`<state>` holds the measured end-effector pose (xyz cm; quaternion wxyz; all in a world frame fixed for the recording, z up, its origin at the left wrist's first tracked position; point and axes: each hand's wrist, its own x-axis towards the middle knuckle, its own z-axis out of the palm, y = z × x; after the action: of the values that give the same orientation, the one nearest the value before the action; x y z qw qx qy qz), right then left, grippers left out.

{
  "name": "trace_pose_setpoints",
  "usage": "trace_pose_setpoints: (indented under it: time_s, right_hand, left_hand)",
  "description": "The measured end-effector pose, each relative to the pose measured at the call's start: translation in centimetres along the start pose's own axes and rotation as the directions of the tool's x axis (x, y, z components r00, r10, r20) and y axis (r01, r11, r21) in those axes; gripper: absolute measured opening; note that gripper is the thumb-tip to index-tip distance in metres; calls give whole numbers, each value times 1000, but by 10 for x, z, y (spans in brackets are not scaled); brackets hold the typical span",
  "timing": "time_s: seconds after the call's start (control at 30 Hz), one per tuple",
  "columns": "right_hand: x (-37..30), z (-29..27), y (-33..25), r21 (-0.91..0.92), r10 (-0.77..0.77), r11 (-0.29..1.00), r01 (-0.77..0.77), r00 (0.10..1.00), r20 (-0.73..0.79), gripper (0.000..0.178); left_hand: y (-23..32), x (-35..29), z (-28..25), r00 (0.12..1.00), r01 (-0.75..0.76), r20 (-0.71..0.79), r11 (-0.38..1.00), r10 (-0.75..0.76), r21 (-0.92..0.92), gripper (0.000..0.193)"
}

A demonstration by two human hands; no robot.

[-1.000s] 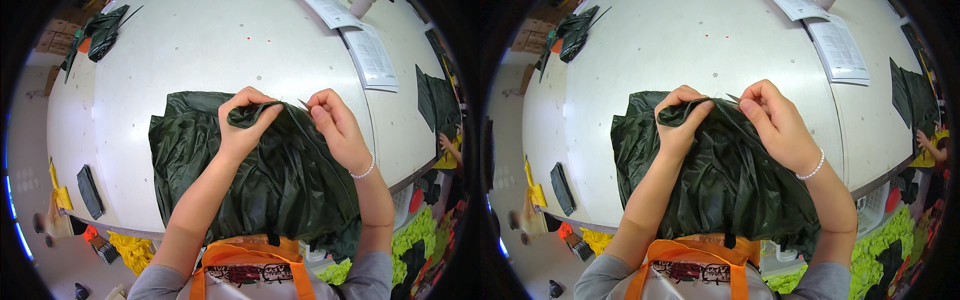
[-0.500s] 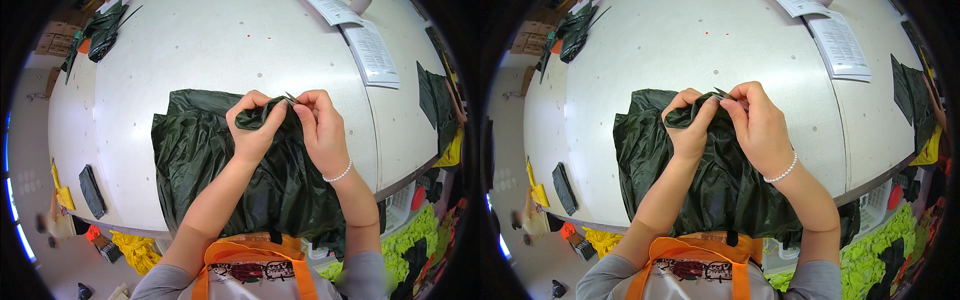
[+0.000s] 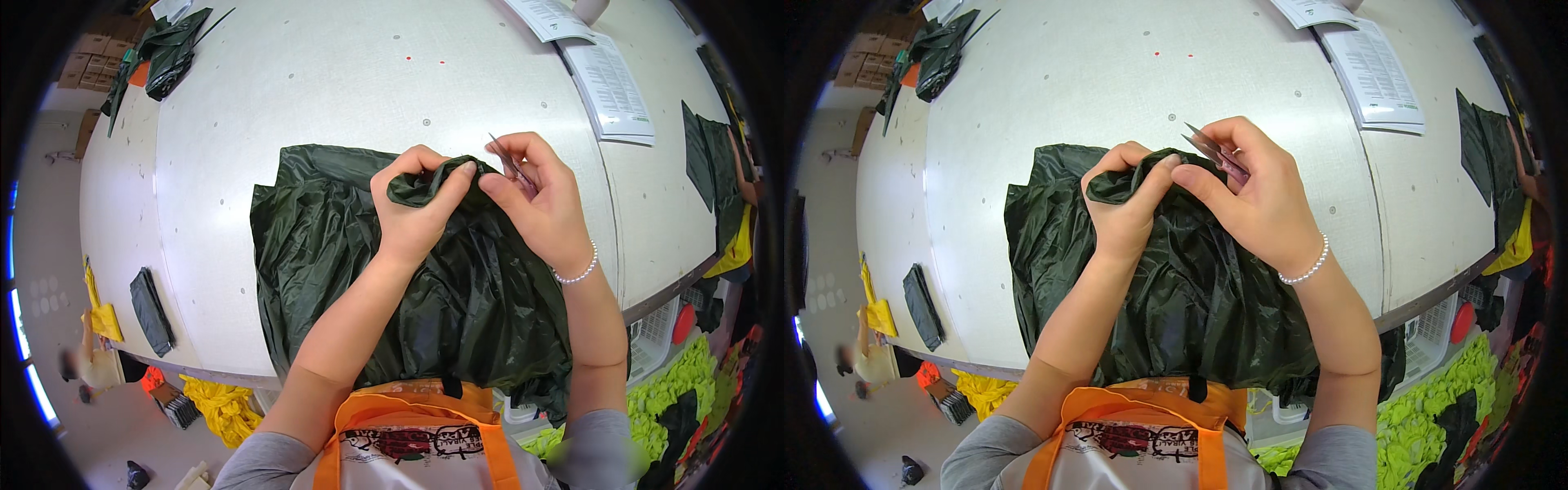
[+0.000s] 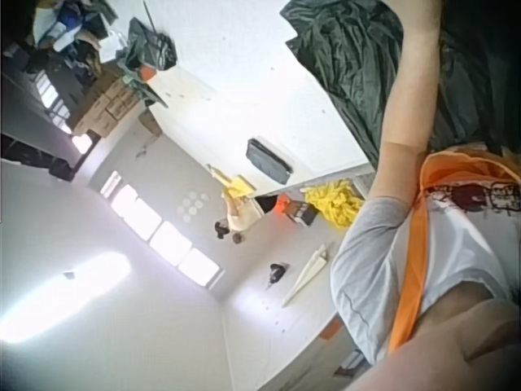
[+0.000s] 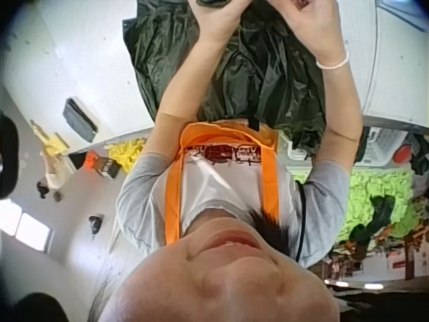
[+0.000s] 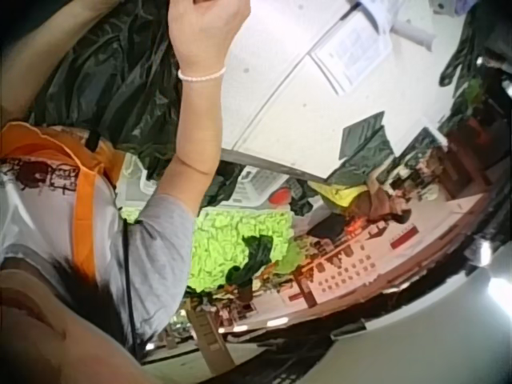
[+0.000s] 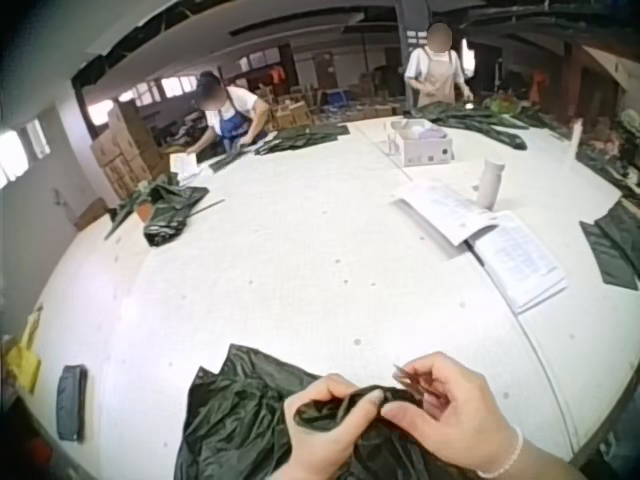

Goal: The person folds a green jacket on a white table, smoothing the fabric and aligning the edges. They then place the folded jacket into a plastic bag and set it aside.

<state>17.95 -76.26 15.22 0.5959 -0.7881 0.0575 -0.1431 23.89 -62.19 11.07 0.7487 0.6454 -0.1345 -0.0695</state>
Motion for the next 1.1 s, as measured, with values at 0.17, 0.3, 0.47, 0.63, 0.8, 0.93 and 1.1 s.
trace_pose_setpoints:
  time_s: [0.17,0.3,0.47,0.63,0.8,0.93,1.1]
  right_hand:
    - [7,-11,-1,-71,39,997,-30,992,121,13]
    - [6,-21,-7,115,317,931,-347,923,216,15]
    - [-1,-18,-1,44,274,958,-285,948,163,18]
    - [-4,-20,-13,-119,228,973,-200,919,320,18]
    - [2,-21,-26,-174,266,962,-211,868,419,18]
    - [10,-20,-34,-236,260,957,-166,852,454,17]
    - [8,-15,-34,-209,197,971,-119,894,403,17]
  left_hand:
    - [2,4,-3,951,-298,171,916,259,269,17]
    - [7,4,-20,868,-490,280,795,409,358,24]
    - [4,0,-31,871,-486,267,802,412,349,24]
    - [5,3,-38,811,-581,313,739,493,341,28]
    - [6,5,-39,759,-650,335,677,558,344,31]
    - [13,7,-41,740,-671,376,648,558,360,31]
    - [14,8,-41,728,-685,364,642,581,344,31]
